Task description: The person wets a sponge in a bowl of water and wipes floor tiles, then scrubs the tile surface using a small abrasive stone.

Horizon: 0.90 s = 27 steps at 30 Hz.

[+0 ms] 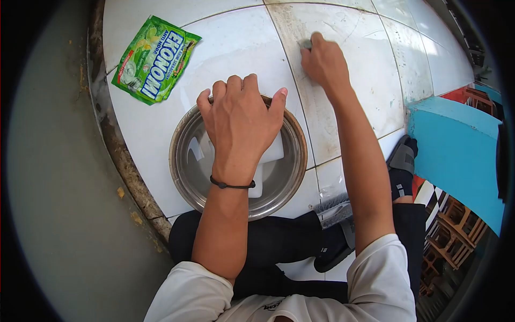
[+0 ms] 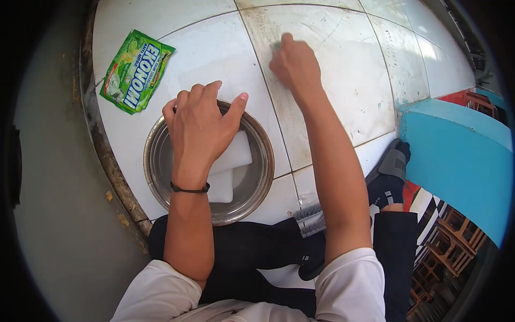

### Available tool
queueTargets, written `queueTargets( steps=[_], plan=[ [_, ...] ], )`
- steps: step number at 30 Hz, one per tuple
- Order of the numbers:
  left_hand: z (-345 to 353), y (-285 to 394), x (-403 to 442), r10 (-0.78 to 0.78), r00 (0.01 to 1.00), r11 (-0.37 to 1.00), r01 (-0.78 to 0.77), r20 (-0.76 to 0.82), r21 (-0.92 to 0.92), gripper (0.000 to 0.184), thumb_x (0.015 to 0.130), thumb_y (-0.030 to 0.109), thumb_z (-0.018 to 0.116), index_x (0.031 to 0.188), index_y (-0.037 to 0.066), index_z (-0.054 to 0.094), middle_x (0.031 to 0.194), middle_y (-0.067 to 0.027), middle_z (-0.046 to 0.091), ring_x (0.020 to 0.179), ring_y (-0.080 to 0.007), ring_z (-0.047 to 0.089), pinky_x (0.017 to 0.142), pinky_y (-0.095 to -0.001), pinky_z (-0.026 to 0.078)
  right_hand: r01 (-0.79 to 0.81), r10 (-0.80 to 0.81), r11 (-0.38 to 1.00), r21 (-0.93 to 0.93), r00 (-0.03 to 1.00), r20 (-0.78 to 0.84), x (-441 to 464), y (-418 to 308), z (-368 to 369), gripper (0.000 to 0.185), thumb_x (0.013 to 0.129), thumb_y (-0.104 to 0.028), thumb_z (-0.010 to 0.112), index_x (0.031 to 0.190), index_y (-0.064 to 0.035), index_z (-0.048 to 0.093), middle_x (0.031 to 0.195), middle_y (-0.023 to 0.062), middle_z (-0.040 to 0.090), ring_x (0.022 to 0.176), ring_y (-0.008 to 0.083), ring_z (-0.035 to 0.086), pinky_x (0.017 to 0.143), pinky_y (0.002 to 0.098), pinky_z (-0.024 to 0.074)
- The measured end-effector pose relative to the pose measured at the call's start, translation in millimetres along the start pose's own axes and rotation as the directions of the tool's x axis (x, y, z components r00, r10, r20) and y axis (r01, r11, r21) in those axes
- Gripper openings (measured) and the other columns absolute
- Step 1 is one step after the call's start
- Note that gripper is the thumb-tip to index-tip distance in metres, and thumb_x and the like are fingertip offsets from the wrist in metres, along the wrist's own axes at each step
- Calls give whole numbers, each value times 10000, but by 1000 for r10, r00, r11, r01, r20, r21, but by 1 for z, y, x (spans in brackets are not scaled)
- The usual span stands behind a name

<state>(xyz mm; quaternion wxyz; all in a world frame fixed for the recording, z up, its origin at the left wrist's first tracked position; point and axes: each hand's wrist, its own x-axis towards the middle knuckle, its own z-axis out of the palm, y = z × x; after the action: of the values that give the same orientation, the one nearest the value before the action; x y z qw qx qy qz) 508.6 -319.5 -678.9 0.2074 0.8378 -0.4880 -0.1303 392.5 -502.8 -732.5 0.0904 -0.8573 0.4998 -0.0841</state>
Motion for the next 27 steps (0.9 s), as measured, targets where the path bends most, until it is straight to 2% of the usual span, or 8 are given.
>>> queueTargets(
  steps=[4, 7, 9, 14, 16, 19, 21, 27],
  plan=[
    [1, 0, -1, 6, 1000, 1000, -6, -11, -3, 509, 874, 467, 674, 1132, 29, 700, 1012, -120, 677, 1008, -287, 590, 1053, -476, 311, -54, 46, 995, 87, 995, 89, -115, 2, -24, 190, 865, -105, 645, 922, -2, 496, 783, 245, 636, 757, 458, 629, 690, 534, 498],
    [4, -1, -3, 34, 996, 998, -38, -77, -46, 447, 870, 445, 671, 989, 17, 719, 928, -130, 667, 986, -298, 587, 1037, -520, 313, -128, 115, 988, 91, 984, 138, -179, -2, -32, 197, 855, -66, 649, 947, -9, 484, 844, 254, 635, 765, 464, 630, 655, 532, 501],
    [5, 0, -4, 39, 997, 998, -42, -73, -40, 447, 869, 445, 672, 990, 17, 719, 928, -129, 667, 985, -298, 588, 1040, -520, 311, -150, 135, 982, 113, 982, 135, -188, -4, -32, 199, 857, -66, 649, 939, 1, 481, 851, 256, 634, 760, 466, 631, 652, 536, 500],
    [3, 1, -2, 33, 997, 998, -36, -67, -43, 447, 866, 445, 674, 985, 17, 719, 922, -126, 663, 978, -298, 588, 1040, -520, 313, -103, 92, 990, 95, 990, 110, -118, -11, -19, 172, 854, -58, 630, 926, 14, 491, 825, 263, 640, 772, 472, 636, 667, 537, 508],
    [4, 0, -2, 36, 996, 998, -40, -80, -44, 446, 865, 446, 675, 978, 17, 718, 917, -125, 661, 976, -297, 587, 1036, -520, 317, 11, -14, 997, 79, 999, 30, -70, -11, -7, 171, 855, -82, 617, 925, 24, 503, 805, 266, 649, 765, 474, 641, 669, 536, 514],
    [3, 0, -2, 18, 999, 1000, -18, -37, 12, 516, 872, 477, 674, 1123, 27, 703, 990, -115, 673, 973, -287, 592, 1044, -470, 319, 23, -22, 999, 23, 998, -58, 8, -14, 10, 153, 805, -71, 582, 901, 47, 566, 816, 284, 666, 764, 455, 669, 689, 517, 541],
    [3, 0, -1, 12, 1000, 1000, -12, -25, 13, 516, 873, 477, 673, 1122, 26, 703, 989, -115, 673, 976, -286, 591, 1044, -469, 318, 33, -31, 999, 11, 996, -83, 39, -21, 11, 159, 781, -69, 588, 884, 52, 583, 815, 288, 666, 775, 450, 677, 701, 503, 553],
    [2, -1, -1, 18, 999, 1000, -18, -32, 3, 515, 873, 478, 672, 1118, 27, 703, 985, -117, 674, 986, -287, 590, 1044, -470, 316, 18, -18, 1000, 7, 999, -27, 9, -23, 4, 163, 780, -78, 601, 891, 41, 586, 817, 285, 666, 782, 451, 674, 712, 502, 552]
  ],
)
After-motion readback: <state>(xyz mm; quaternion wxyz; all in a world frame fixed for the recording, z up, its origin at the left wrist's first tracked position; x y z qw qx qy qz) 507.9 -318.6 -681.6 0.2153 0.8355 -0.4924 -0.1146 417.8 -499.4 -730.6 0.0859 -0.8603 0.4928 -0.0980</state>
